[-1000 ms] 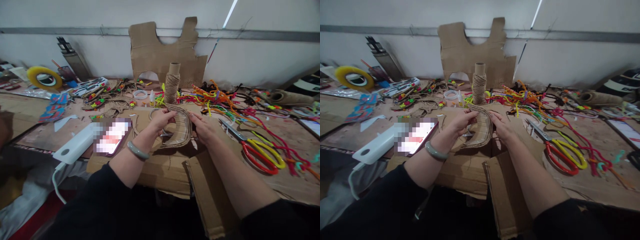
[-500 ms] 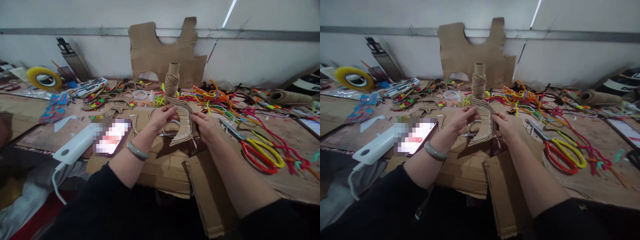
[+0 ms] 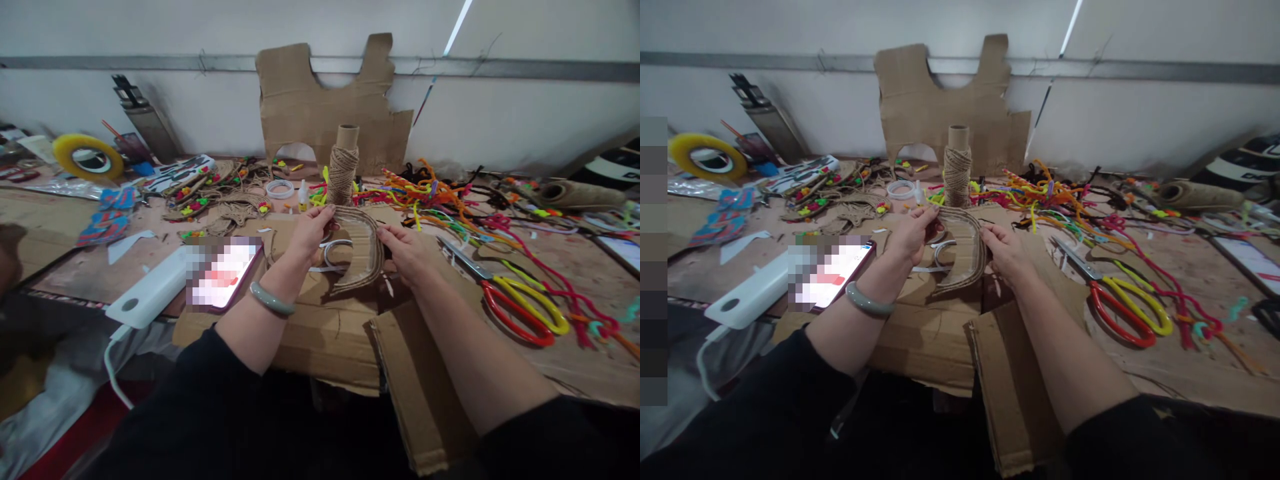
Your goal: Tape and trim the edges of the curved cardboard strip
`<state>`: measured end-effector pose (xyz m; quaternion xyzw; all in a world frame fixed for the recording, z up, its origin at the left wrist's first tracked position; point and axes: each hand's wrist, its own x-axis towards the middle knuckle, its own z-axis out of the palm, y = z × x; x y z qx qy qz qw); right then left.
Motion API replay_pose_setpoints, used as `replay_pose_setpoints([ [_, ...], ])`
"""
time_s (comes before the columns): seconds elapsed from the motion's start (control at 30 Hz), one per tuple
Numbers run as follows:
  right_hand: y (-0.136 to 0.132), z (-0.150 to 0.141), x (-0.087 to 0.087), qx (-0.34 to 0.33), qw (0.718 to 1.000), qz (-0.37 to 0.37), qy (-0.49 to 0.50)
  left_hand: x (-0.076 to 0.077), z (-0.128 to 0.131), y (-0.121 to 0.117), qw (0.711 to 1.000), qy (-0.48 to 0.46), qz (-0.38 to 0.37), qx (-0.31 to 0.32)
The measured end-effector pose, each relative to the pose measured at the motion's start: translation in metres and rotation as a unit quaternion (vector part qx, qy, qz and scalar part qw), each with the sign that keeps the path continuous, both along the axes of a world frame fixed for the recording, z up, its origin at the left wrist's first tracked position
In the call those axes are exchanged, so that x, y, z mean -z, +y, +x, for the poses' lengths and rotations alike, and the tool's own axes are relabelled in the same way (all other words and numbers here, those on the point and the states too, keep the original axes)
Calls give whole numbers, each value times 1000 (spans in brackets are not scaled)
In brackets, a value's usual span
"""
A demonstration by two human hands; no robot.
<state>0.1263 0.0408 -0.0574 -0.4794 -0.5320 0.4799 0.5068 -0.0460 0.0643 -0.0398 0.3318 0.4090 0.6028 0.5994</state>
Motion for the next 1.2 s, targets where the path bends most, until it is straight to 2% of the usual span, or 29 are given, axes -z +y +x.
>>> replay_pose_setpoints([
  [0.1, 1, 1, -1, 13, 1000, 4, -7, 0, 2, -1, 1000, 9, 5, 2],
  [0.27, 0, 2, -2, -3, 1000, -11, -3, -3, 2, -2, 999, 35, 0, 9],
  [0.33, -1, 2, -2, 3, 1000, -10, 15, -2, 0, 0, 999, 43, 4, -25],
  [0.47, -2, 2, -1, -4, 999, -18, 32, 2, -7, 7, 989, 29, 33, -139],
  [0.57, -2, 1, -2, -14, 999, -30, 30, 4, -11, 11, 985, 22, 34, -168],
  [0.67, 1, 1, -1, 6, 999, -41, 35, 1, -9, 9, 987, 33, 25, -154],
  [0.8, 7, 4, 5, 82, 993, 0, 79, -4, -2, 2, 992, 63, 0, -113],
  [0.87, 8, 6, 7, 97, 991, 6, 95, -6, -1, 0, 991, 87, -7, -100],
  [1.0, 4, 5, 4, 82, 994, -7, 66, -4, -9, 4, 984, 150, 38, -93],
  [1.07, 1, 4, 1, 67, 997, -9, 37, -2, -15, 7, 982, 171, 51, -66],
  [1.2, 0, 4, 0, 38, 999, -12, 1, -1, -23, 10, 982, 188, 28, 3],
])
